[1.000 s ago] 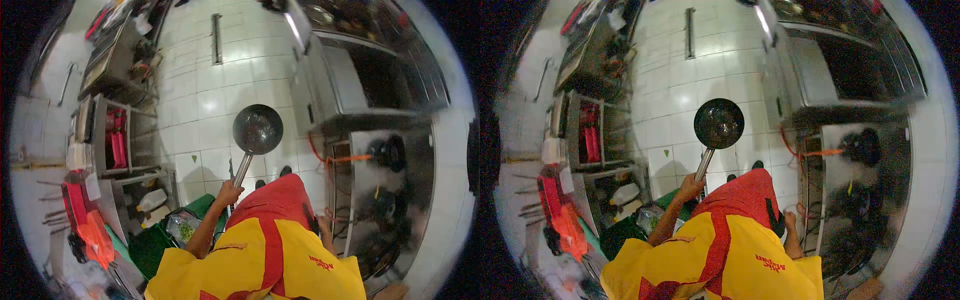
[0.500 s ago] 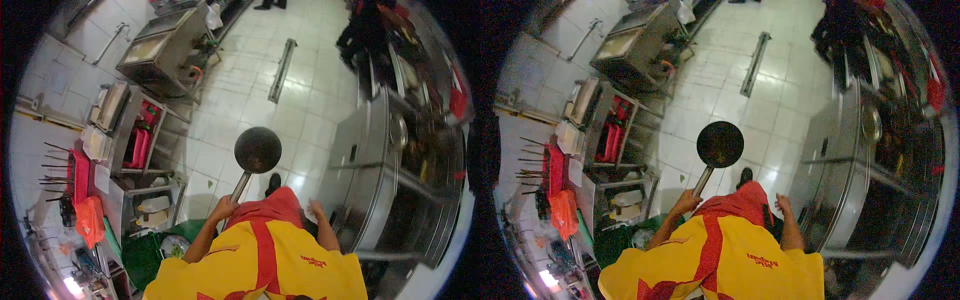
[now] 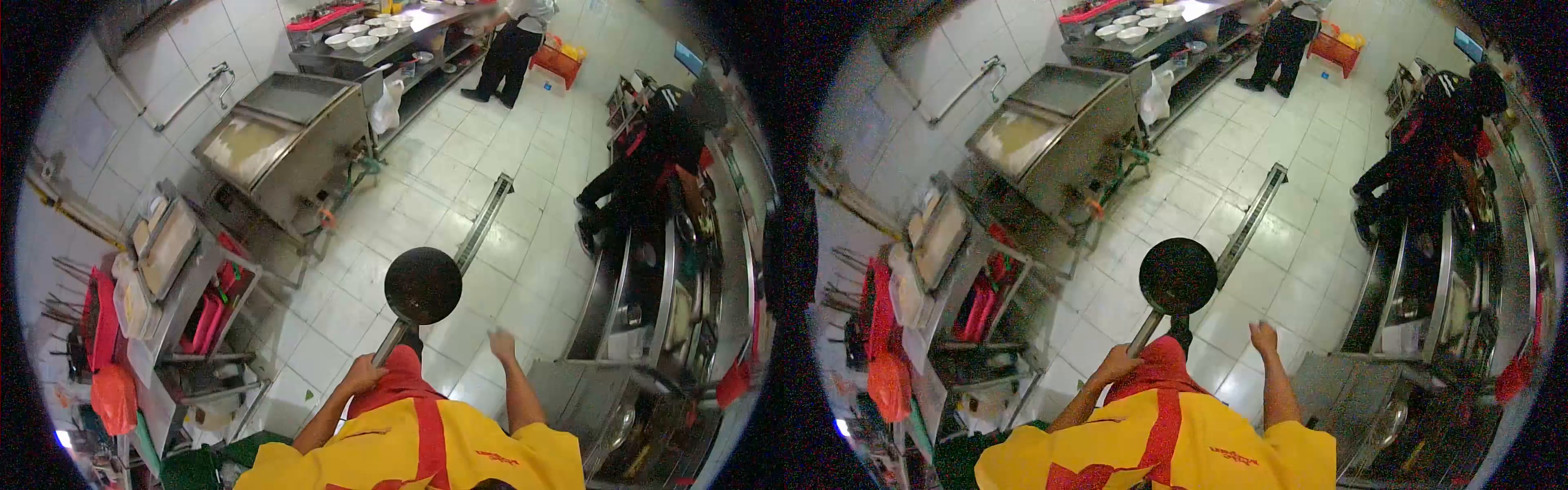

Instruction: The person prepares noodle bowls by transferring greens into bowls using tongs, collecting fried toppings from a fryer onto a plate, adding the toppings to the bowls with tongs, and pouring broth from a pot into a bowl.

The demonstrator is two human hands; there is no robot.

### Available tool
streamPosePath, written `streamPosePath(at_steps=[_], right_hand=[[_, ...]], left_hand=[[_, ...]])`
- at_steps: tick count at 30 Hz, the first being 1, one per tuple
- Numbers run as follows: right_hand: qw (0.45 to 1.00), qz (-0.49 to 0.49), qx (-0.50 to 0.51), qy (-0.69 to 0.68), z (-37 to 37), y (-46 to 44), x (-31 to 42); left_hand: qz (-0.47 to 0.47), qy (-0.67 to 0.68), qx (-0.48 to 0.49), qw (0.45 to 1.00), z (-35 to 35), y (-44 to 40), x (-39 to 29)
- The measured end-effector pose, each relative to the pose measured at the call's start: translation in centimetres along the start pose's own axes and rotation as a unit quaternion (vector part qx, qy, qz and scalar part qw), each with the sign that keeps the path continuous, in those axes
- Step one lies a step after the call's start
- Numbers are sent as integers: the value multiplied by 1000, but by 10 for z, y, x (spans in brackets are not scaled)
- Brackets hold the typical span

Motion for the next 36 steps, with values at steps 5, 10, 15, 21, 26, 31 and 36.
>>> streamPosePath(at_steps=[5,10,15,21,26,31,36], right_hand=[[972,-95,200,-83,-101,34,-122],[923,-301,228,-75,-45,3,-73],[903,-353,203,-139,-42,-121,-54],[923,-301,167,-170,-12,-351,-50],[957,-235,94,-143,75,-661,-11],[958,-100,-162,-215,210,-891,100],[953,-40,-176,-243,283,-1010,156]], left_hand=[[-20,18,31,999,20,-136,-93],[75,99,88,988,36,-264,-191],[61,91,110,988,23,-393,-261],[86,116,64,987,25,-536,-362],[88,144,31,985,51,-637,-452],[75,182,16,980,61,-742,-539],[62,157,13,986,73,-855,-619]])
Point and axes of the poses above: each hand's wrist, its own y-axis away from the middle knuckle, its own z-axis out of the back of the hand, x = y × z, the point moved 7 cm from there along -y, towards the middle knuckle, and after that the axes turned 12 degrees about -x, right-handed, at the moved point
